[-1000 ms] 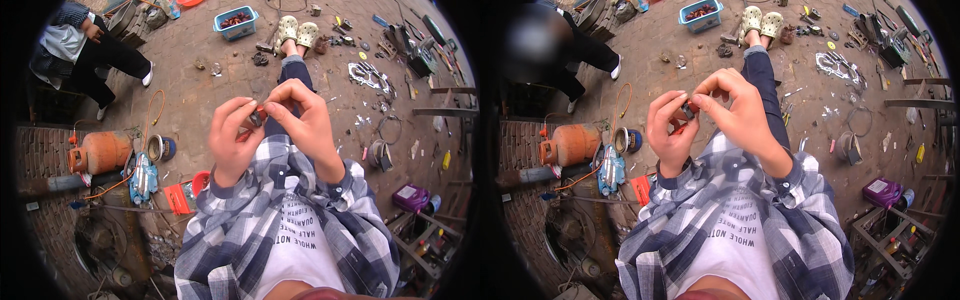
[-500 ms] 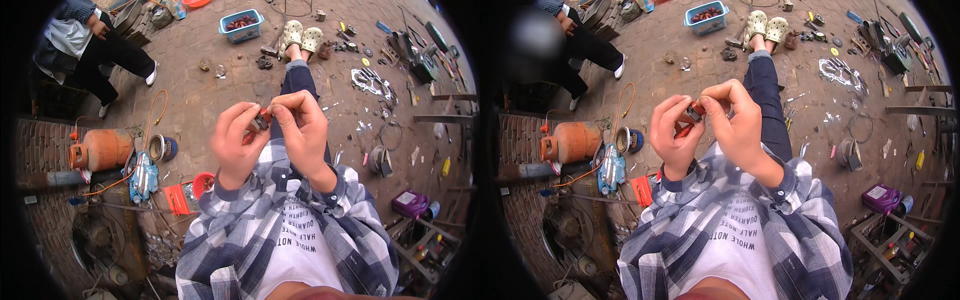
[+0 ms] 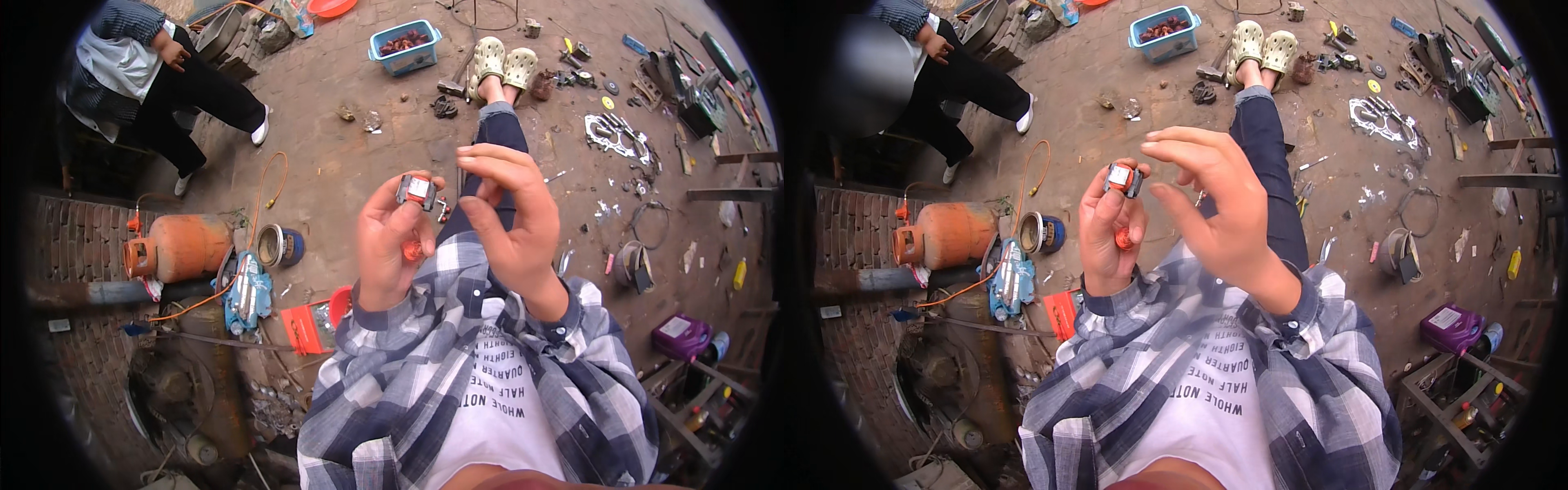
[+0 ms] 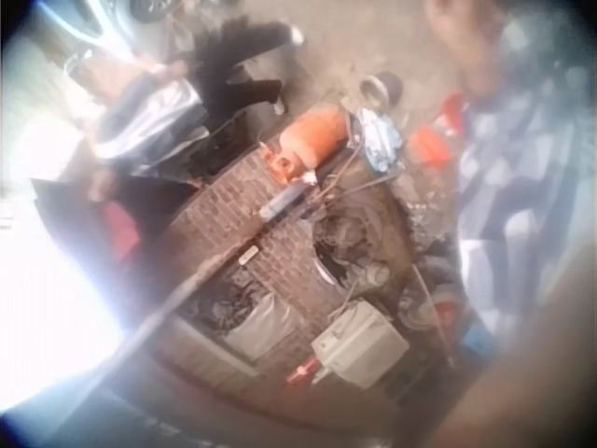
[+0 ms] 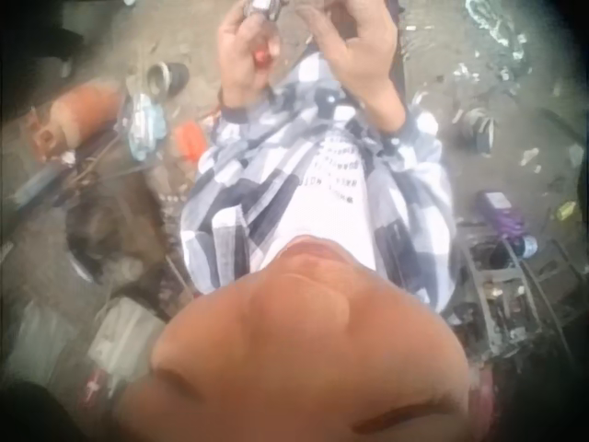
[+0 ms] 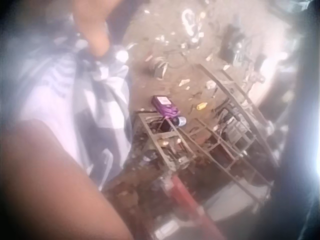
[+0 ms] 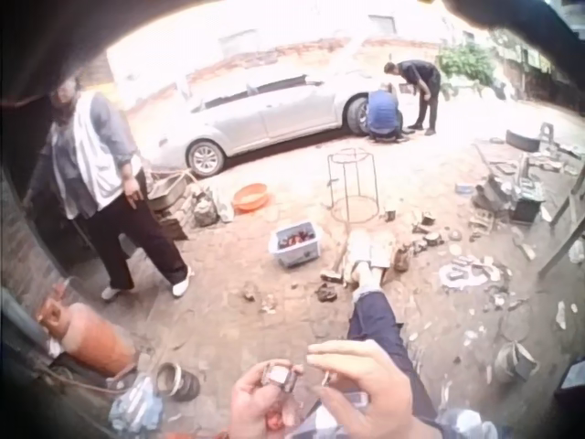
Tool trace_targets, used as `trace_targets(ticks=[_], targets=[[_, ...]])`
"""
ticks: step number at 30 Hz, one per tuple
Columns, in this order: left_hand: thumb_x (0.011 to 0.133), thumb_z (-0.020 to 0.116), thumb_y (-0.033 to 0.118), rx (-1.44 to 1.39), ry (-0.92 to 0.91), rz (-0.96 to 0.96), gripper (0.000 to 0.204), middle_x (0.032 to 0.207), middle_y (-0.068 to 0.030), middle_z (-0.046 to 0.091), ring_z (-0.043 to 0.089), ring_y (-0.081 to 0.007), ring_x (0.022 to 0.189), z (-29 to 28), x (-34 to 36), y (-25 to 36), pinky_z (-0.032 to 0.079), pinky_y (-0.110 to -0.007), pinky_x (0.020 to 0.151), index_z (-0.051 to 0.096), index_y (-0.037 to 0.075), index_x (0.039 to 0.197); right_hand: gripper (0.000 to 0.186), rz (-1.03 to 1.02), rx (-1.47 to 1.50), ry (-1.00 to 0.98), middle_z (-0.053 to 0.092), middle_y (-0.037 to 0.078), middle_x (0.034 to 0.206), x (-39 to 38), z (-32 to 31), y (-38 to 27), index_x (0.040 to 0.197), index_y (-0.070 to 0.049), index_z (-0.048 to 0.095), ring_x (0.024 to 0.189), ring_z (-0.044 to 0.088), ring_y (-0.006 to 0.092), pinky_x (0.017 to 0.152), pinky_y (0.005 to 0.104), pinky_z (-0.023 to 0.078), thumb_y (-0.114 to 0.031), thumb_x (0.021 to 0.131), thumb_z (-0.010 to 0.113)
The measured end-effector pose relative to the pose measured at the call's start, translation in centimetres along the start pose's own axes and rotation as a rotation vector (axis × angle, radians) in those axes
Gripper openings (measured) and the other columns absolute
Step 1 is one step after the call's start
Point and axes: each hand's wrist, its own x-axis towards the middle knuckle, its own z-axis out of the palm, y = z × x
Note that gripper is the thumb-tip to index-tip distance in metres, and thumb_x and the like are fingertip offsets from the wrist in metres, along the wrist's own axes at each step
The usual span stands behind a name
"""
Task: The person winds orange wire around a small metal component using both hands. They repeatedly wrap the wire, adjust the coil, and occasionally pause to inspect the assembly. The task continues throughout the clip with the same component being handled.
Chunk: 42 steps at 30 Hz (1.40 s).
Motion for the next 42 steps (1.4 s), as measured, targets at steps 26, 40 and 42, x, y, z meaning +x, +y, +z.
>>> trace_targets(ticks=[26,40,42], targets=[[0.092,0.054,0.019,0.077,0.012,-0.122,0.049,0.101,-0.0116,0.060,0.053,-0.0081,0.052,1.4,0.2,0.0,0.034,-0.017,0.038,0.038,-0.007,0.130,0.009,0.187,-0.029,0.009,0.053,0.011,0.079,-1.3,2.0,2.0,0.082,0.000,0.056,0.075,0.052,0.0269,0.066,0.0329,0.042,-0.006,0.080,0.062],[0.092,0.051,0.005,0.340,-0.005,0.073,0.041,0.122,-0.0173,0.052,0.058,-0.0114,0.058,2.0,-0.1,-0.3,0.048,-0.022,0.053,0.039,-0.005,0.130,0.018,0.569,0.445,-0.092,0.056,0.002,0.084,-1.9,0.3,2.1,0.093,0.001,0.057,0.075,0.049,0.0069,0.065,0.0229,0.041,-0.016,0.092,0.054],[0.092,0.050,0.004,0.439,-0.009,0.121,0.039,0.121,-0.0170,0.053,0.059,-0.0117,0.061,2.2,-0.3,-0.3,0.049,-0.022,0.055,0.040,-0.005,0.128,0.018,0.607,0.503,-0.131,0.055,0.000,0.083,-1.7,0.0,2.0,0.093,0.001,0.057,0.075,0.048,0.0058,0.065,0.0222,0.040,-0.017,0.093,0.054]])
